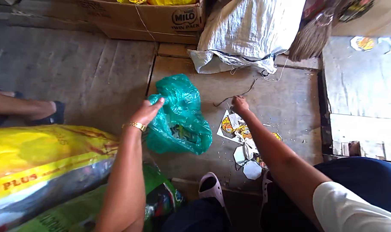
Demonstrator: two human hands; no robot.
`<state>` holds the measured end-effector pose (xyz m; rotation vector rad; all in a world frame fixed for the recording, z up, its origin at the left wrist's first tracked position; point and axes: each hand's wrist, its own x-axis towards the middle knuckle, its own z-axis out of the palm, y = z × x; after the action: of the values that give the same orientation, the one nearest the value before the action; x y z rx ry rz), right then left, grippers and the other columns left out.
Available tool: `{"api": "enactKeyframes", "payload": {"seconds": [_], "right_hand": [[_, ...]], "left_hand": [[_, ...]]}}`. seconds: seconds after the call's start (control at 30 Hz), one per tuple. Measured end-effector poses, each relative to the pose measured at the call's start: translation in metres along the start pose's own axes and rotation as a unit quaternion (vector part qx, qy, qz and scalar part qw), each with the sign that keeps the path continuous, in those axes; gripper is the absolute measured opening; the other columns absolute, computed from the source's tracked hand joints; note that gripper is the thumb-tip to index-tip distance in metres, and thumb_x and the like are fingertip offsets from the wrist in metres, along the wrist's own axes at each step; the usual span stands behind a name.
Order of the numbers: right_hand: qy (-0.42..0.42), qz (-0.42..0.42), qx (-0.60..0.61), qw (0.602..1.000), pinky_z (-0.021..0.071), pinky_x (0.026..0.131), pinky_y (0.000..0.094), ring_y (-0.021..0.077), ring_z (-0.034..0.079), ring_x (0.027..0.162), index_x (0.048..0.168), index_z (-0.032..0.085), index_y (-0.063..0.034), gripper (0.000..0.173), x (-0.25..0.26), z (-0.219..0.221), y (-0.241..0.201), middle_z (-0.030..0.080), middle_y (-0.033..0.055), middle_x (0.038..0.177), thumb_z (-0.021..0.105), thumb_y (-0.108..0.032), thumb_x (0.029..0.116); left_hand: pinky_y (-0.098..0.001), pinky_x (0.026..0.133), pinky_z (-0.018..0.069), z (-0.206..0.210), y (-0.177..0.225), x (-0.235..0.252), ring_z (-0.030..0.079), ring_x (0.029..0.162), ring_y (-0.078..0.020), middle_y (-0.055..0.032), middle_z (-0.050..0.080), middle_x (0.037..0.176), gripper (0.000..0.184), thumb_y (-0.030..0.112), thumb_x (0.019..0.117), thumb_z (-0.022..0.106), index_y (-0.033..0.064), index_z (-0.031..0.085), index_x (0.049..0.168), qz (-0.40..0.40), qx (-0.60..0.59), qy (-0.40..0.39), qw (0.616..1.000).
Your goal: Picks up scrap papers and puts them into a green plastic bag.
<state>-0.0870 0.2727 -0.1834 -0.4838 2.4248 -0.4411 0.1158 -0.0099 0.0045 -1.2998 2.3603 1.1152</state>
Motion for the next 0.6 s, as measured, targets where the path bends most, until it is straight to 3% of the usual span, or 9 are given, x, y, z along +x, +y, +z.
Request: {"api": "enactKeyframes", "payload": {"seconds": [0.07,0.13,0.3,0.4,0.47,0.5,0.6], "right_hand": [[0.008,0.02,-0.045,0.999,0.0413,0.101,0.0739,0.0576,0.038,0.138,0.138,0.053,0.0094,0.078,0.006,0.006,0.046,0.04,0.0386,0.147,0.09,-0.009,0.0713],[0.02,0.001,-0.082,0.996,0.0389,0.103,0.0724,0.0555,0.034,0.142,0.144,0.05,0.0044,0.093,0.002,0.011,0.067,0.037,0.0361,0.151,0.096,-0.018,0.0659],[0.023,-0.023,-0.125,0.992,0.0377,0.104,0.07,0.0511,0.037,0.141,0.13,0.06,0.0093,0.076,-0.002,0.014,0.067,0.044,0.0334,0.147,0.095,-0.021,0.0693],[0.013,0.009,-0.118,0.993,0.0368,0.105,0.0699,0.0513,0.042,0.138,0.133,0.053,0.0106,0.085,-0.001,0.013,0.07,0.051,0.0335,0.141,0.096,-0.022,0.0668],[-0.011,0.035,-0.074,0.997,0.0337,0.107,0.0722,0.0525,0.046,0.135,0.137,0.051,0.007,0.081,-0.005,0.002,0.067,0.055,0.0334,0.137,0.093,-0.016,0.0712],[-0.025,0.036,-0.054,0.998,0.034,0.107,0.0731,0.0528,0.051,0.13,0.137,0.053,0.0037,0.073,-0.007,-0.007,0.063,0.059,0.0328,0.133,0.09,-0.015,0.0765],[-0.021,-0.023,-0.004,1.0,0.0394,0.098,0.0766,0.0537,0.061,0.112,0.117,0.068,0.0053,0.042,-0.011,-0.024,0.048,0.068,0.0324,0.113,0.084,-0.014,0.0834]], "left_hand": [[-0.0644,0.108,0.0392,0.0,-0.001,0.003,0.056,0.126,-0.0459,-0.0358,0.057,0.131,0.067,0.048,0.1066,0.049,-0.0142,0.053,0.132,-0.003,0.01,-0.004,1.0],[-0.0657,0.106,0.04,0.002,0.0,0.006,0.056,0.124,-0.0474,-0.0369,0.058,0.127,0.067,0.049,0.1066,0.049,-0.015,0.054,0.128,-0.004,0.017,-0.004,1.0],[-0.0644,0.108,0.0397,0.006,0.005,0.008,0.055,0.127,-0.0465,-0.0356,0.057,0.131,0.066,0.048,0.1069,0.049,-0.0139,0.053,0.131,0.004,0.022,-0.01,1.0],[-0.0634,0.109,0.0388,0.007,0.009,0.004,0.054,0.128,-0.0463,-0.036,0.056,0.132,0.066,0.047,0.1071,0.049,-0.0146,0.053,0.131,0.005,0.018,-0.011,1.0],[-0.063,0.109,0.0382,0.007,0.01,0.002,0.054,0.128,-0.0462,-0.036,0.056,0.132,0.065,0.045,0.1075,0.049,-0.0145,0.053,0.131,0.006,0.017,-0.012,1.0],[-0.0624,0.11,0.038,0.006,0.009,0.003,0.054,0.129,-0.0453,-0.0355,0.056,0.134,0.065,0.045,0.1075,0.049,-0.0139,0.052,0.133,0.009,0.015,-0.012,1.0],[-0.0619,0.111,0.0381,0.005,0.003,0.008,0.053,0.131,-0.0441,-0.0342,0.055,0.136,0.065,0.046,0.1074,0.048,-0.0121,0.05,0.137,0.011,0.011,-0.012,1.0]]}}
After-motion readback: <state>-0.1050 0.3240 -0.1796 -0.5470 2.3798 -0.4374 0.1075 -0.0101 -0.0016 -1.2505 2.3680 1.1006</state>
